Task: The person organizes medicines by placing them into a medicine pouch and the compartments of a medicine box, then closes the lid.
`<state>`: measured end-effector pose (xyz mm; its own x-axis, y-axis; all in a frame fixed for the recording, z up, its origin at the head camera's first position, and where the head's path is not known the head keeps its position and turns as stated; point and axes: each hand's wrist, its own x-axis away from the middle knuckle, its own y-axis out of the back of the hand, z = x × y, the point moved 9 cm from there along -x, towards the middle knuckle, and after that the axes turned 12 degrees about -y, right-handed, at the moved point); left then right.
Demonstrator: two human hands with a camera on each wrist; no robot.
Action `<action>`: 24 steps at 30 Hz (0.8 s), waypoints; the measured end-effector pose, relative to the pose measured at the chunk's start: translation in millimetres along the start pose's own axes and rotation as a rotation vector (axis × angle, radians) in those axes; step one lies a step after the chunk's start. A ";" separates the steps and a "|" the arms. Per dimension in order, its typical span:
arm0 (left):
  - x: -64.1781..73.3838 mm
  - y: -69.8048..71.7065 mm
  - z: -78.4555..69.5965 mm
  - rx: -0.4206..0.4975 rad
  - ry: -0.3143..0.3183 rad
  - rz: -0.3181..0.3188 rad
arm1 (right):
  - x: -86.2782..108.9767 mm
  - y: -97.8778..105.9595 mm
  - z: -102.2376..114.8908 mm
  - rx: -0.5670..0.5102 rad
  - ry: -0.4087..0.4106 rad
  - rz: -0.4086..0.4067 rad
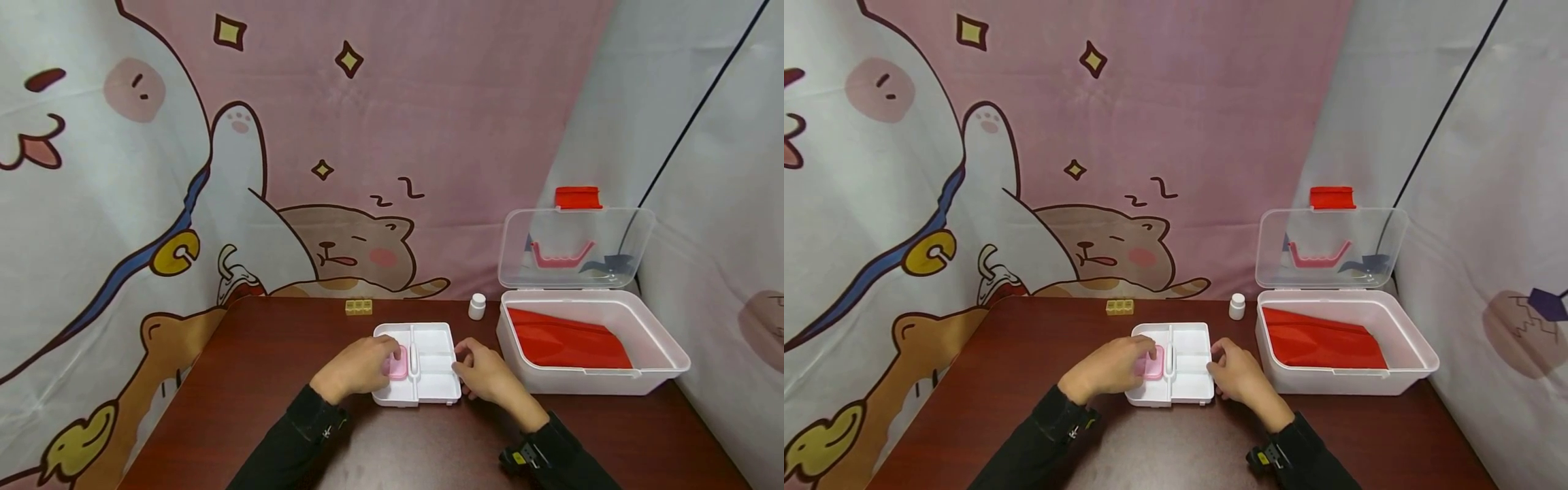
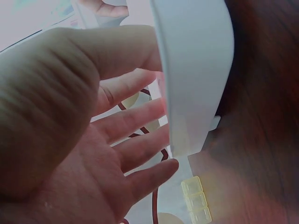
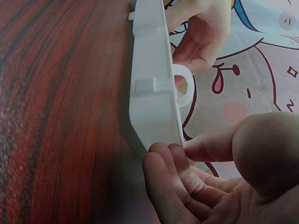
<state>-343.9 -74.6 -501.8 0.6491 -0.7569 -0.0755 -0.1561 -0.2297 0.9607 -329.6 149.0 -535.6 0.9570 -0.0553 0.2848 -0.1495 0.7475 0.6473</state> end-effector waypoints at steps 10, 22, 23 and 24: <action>0.3 10.4 -0.6 0.014 -0.039 -0.034 | 0.6 1.1 0.3 -0.002 0.013 -0.004; 10.0 33.6 23.4 0.130 0.099 -0.193 | 0.2 0.7 -1.1 -0.004 0.001 0.002; 10.0 35.7 25.2 0.133 0.100 -0.211 | 0.0 0.7 -1.1 -0.005 0.000 0.001; 9.5 37.2 27.6 0.140 0.101 -0.227 | -0.6 0.5 -1.3 -0.005 -0.002 0.000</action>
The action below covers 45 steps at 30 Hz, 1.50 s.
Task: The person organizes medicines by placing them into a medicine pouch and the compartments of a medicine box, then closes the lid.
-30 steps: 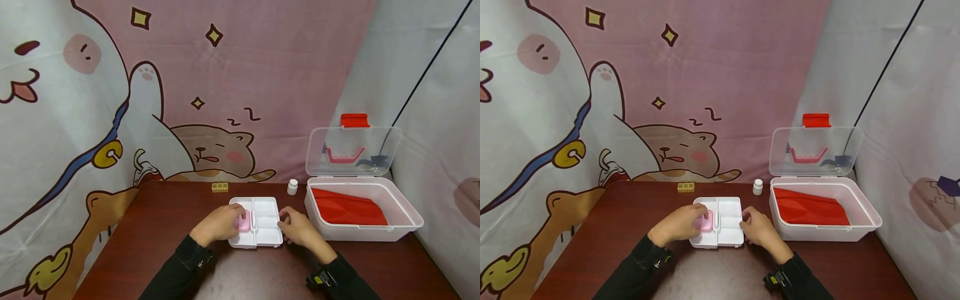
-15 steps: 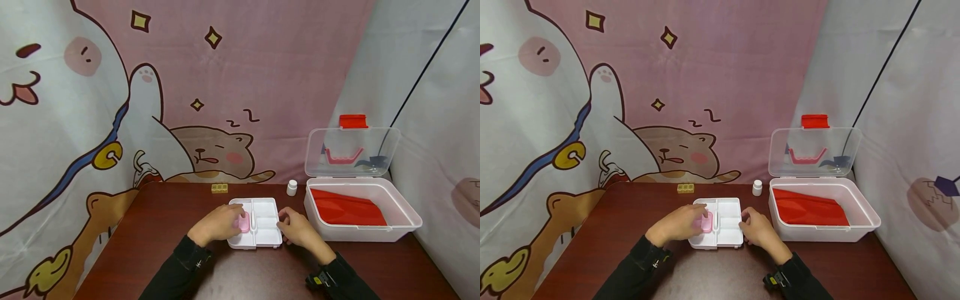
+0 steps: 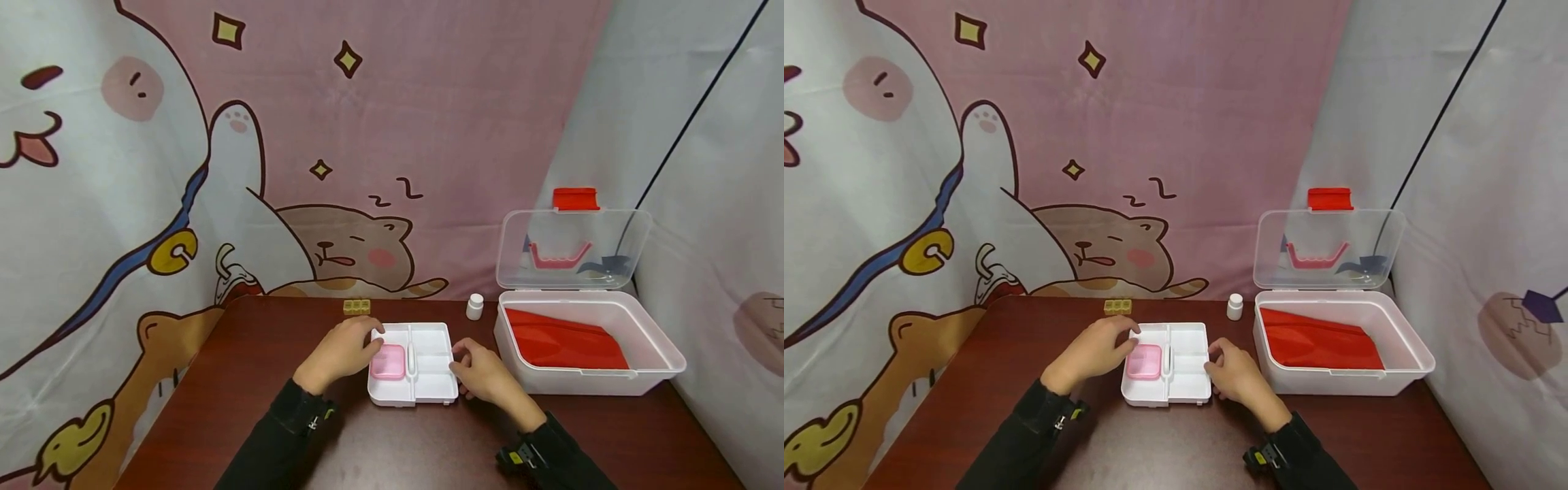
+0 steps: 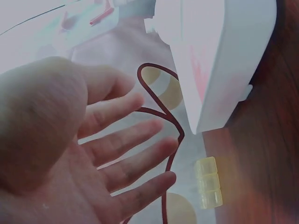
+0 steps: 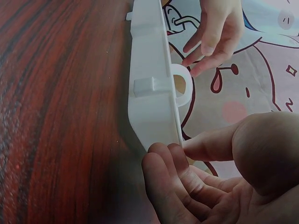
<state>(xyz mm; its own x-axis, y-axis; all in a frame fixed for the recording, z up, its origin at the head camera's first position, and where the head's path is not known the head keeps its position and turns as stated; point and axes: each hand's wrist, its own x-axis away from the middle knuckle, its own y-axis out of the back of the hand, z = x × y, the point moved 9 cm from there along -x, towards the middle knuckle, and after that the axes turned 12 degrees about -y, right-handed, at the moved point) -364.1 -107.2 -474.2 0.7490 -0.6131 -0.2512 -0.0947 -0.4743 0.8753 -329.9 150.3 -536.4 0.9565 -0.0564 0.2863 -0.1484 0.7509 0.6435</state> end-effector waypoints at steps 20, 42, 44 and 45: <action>-52.0 18.7 94.1 -0.107 0.138 0.006 | 0.1 -0.4 -0.3 -0.009 -0.014 0.006; -60.2 3.1 120.8 -0.128 0.199 0.155 | -3.3 -1.9 -5.1 -0.021 -0.015 0.015; -59.7 5.3 118.5 -0.126 0.198 0.154 | -3.6 -2.0 -6.2 -0.018 -0.020 0.013; -60.2 6.7 116.4 -0.125 0.190 0.149 | -3.5 -1.9 -6.4 -0.018 -0.025 0.014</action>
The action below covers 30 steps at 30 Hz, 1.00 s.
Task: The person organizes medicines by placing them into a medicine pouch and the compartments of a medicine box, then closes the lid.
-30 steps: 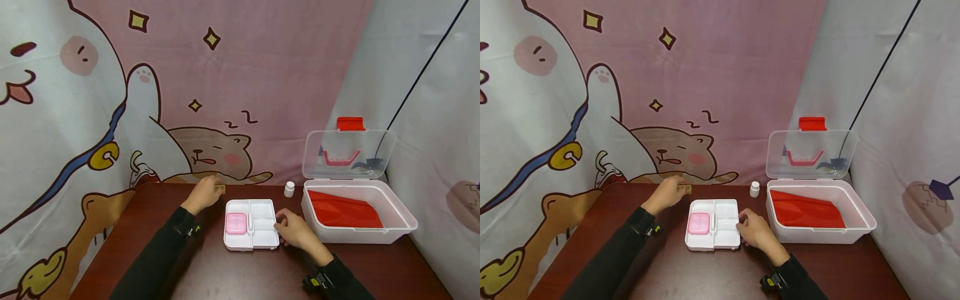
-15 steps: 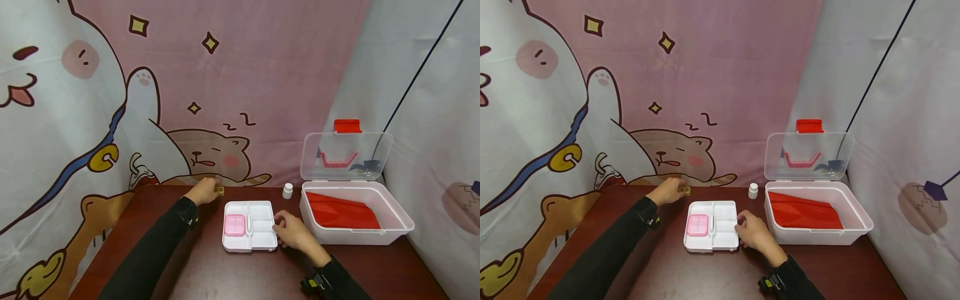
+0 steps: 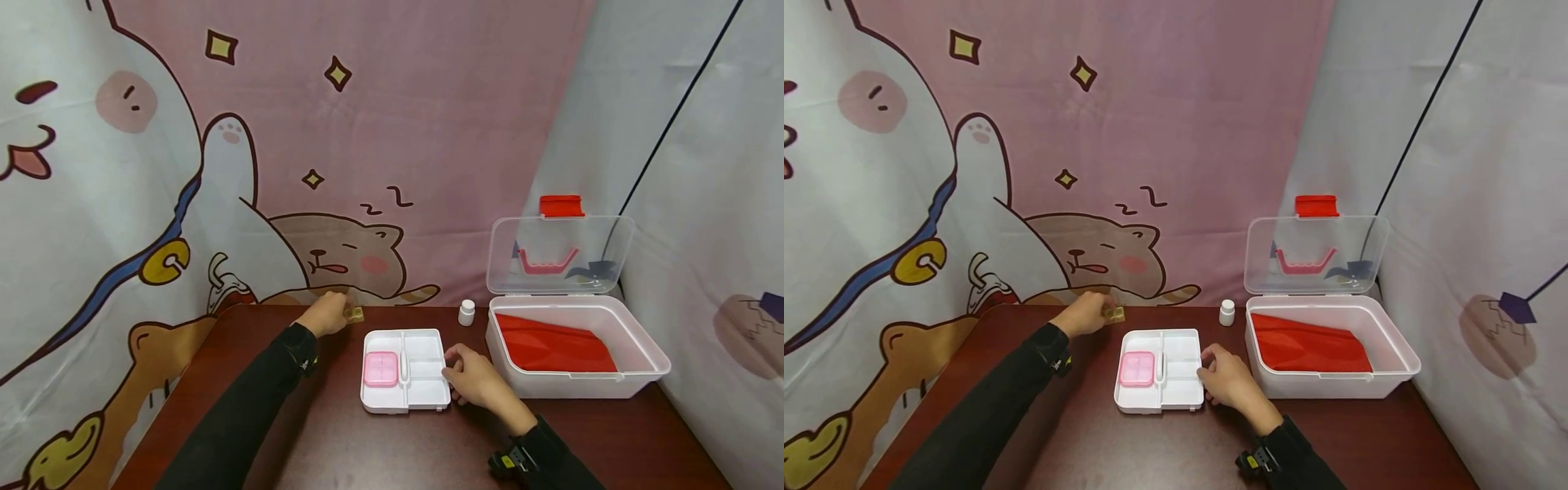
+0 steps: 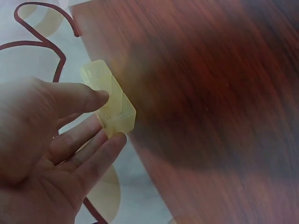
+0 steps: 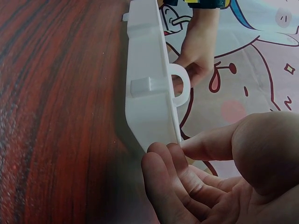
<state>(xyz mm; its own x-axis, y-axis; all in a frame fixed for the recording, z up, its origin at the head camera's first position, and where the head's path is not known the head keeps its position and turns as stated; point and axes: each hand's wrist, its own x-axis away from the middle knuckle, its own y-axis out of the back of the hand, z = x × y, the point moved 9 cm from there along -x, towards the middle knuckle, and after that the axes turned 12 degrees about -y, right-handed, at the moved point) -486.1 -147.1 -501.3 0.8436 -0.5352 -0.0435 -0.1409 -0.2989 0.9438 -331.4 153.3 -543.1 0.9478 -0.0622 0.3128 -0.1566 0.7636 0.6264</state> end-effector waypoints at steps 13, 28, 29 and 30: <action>10.0 46.8 -95.5 0.032 -0.300 -0.084 | 1.2 4.0 4.6 0.005 0.018 -0.008; 47.2 29.6 -205.6 0.043 -0.516 0.044 | 1.4 2.0 4.0 -0.016 0.016 -0.001; 49.1 25.4 -209.1 0.032 -0.526 0.054 | 1.7 1.9 3.8 -0.023 0.016 -0.001; 50.6 21.3 -212.0 0.024 -0.533 0.062 | 1.8 1.9 3.6 -0.030 0.015 -0.001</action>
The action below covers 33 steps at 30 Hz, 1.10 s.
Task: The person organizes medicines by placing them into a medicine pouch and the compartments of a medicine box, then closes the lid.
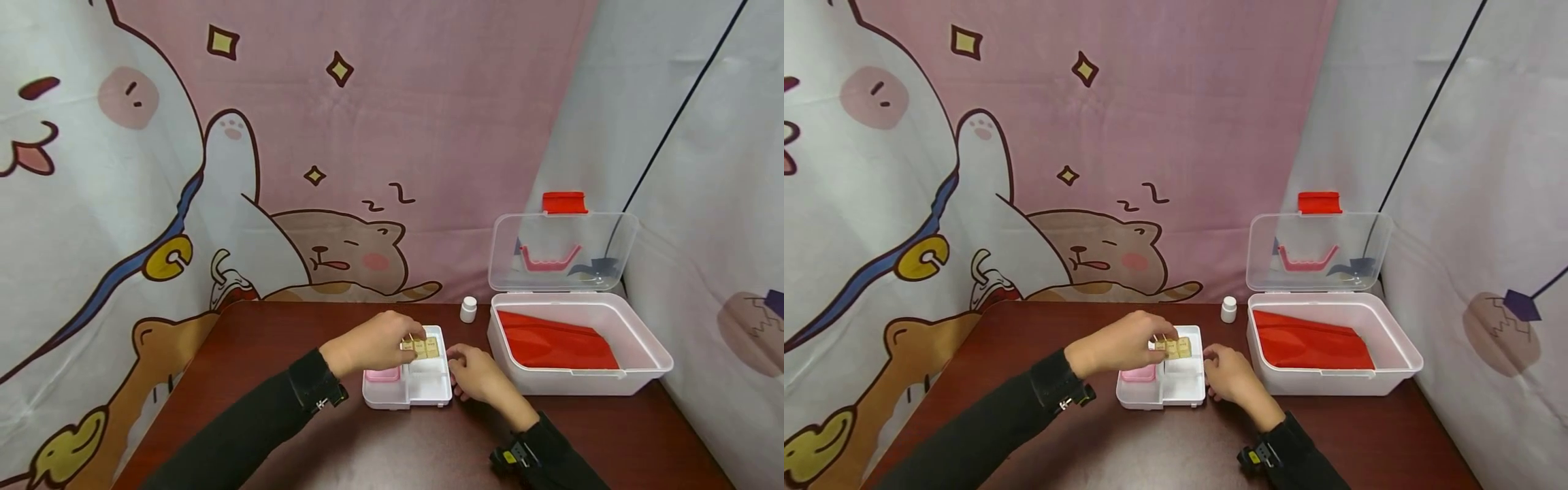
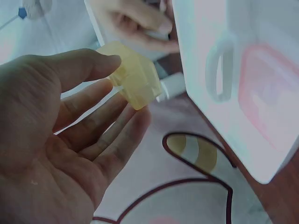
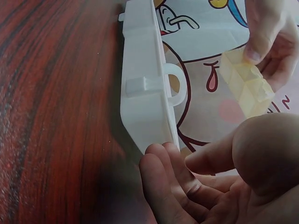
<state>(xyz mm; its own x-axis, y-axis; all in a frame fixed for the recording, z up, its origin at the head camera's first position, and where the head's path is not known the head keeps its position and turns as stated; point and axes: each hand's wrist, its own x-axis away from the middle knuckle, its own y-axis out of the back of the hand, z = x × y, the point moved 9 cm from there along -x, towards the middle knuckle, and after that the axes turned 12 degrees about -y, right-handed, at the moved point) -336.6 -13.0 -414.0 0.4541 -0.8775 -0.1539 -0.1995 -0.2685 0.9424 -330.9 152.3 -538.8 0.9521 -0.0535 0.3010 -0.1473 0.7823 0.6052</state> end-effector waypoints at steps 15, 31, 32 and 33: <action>-1.4 -51.5 -14.8 -0.091 -0.030 0.137 | -1.7 -0.4 -1.6 0.019 -0.008 0.006; -5.2 -70.4 -21.4 -0.175 -0.068 0.154 | -0.5 -0.5 -0.8 0.023 0.000 0.009; -5.4 -71.3 -21.9 -0.177 -0.072 0.154 | -0.4 -0.6 -0.9 0.023 0.002 0.009; -5.8 -72.1 -22.3 -0.181 -0.075 0.154 | -0.4 -0.5 -0.8 0.023 0.004 0.007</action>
<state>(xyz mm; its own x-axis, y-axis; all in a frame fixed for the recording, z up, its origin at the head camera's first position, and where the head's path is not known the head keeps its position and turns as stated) -305.5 20.3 -474.4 0.3629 -0.9316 -0.0200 -0.0994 -0.0601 0.9932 -331.0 152.4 -539.8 0.9522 -0.0452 0.3022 -0.1603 0.7682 0.6199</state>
